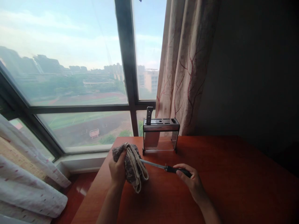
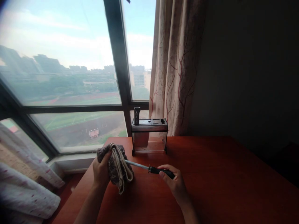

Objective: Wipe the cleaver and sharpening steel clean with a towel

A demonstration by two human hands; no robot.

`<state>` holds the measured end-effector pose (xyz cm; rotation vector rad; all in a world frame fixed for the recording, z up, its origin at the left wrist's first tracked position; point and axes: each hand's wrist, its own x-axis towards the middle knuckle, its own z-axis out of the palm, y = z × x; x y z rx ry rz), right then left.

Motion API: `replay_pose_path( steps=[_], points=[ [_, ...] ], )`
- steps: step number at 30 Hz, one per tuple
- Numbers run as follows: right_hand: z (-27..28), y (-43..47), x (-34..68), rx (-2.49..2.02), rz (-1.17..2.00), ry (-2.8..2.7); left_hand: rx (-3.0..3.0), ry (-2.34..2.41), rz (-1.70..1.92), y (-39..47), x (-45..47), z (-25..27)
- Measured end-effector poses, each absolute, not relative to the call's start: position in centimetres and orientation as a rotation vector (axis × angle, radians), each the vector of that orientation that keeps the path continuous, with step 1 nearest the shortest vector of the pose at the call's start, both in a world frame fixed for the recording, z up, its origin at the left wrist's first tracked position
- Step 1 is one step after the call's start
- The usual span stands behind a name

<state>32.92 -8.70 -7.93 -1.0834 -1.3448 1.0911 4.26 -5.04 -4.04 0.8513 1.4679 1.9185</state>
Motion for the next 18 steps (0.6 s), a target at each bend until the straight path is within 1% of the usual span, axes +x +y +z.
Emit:
replay_pose_path(
  steps=[3, 6, 14, 18],
  points=[
    [-8.7, -8.4, 33.5, -1.074, 1.136, -1.193, 0.961, 1.413, 1.832, -5.4, 4.3, -3.5],
    [-9.0, -8.2, 33.7, -1.026, 1.191, -1.107, 0.934, 1.277, 1.789, -5.8, 4.4, -3.0],
    [-8.8, -8.5, 32.4, -0.947, 1.331, -1.097, 0.419, 0.774, 1.749, -5.8, 5.7, -3.7],
    [-9.0, -8.6, 31.8, -0.932, 1.353, -1.124, 0.278, 0.571, 1.695, -5.9, 6.6, -3.6]
  ],
)
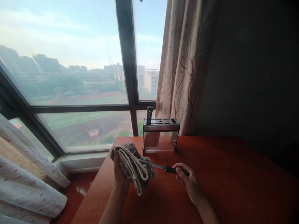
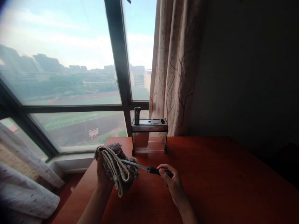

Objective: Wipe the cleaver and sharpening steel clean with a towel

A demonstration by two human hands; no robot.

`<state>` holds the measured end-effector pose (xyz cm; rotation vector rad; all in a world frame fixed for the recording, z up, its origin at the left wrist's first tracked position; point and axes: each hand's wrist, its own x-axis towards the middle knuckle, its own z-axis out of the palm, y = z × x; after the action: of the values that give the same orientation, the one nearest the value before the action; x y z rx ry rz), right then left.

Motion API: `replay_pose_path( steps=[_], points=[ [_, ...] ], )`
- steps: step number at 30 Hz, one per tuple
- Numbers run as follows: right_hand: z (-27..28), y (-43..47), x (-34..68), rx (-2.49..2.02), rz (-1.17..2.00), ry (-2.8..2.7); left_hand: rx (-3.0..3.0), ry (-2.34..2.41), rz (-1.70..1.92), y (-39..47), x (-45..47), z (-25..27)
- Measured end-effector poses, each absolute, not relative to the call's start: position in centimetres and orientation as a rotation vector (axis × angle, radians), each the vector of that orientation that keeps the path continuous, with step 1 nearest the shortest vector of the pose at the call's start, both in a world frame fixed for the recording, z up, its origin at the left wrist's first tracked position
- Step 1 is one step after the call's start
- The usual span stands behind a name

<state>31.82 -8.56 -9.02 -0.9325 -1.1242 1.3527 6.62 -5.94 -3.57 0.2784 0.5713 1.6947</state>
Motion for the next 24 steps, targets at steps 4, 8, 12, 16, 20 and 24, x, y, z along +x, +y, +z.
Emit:
replay_pose_path(
  steps=[4, 8, 12, 16, 20, 24],
  points=[
    [-8.9, -8.5, 31.7, -0.953, 1.338, -1.117, 0.247, 0.518, 1.677, -6.1, 7.4, -3.5],
    [-8.6, -8.7, 31.3, -0.989, 1.329, -1.136, 0.238, 0.608, 1.615, -6.2, 8.4, -4.0],
    [-8.4, -9.0, 30.5, -1.023, 1.305, -1.237, 0.271, 0.771, 1.494, -6.4, 10.0, -4.9],
    [-8.4, -9.1, 30.2, -1.078, 1.235, -1.277, 0.318, 0.809, 1.350, -6.7, 11.1, -5.5],
    [-8.3, -9.2, 30.3, -1.108, 1.192, -1.283, 0.394, 0.842, 1.389, -6.8, 11.6, -5.7],
    [-8.3, -9.1, 30.2, -1.100, 1.204, -1.324, 0.469, 0.879, 1.478, -7.0, 11.9, -5.3]
  ],
)
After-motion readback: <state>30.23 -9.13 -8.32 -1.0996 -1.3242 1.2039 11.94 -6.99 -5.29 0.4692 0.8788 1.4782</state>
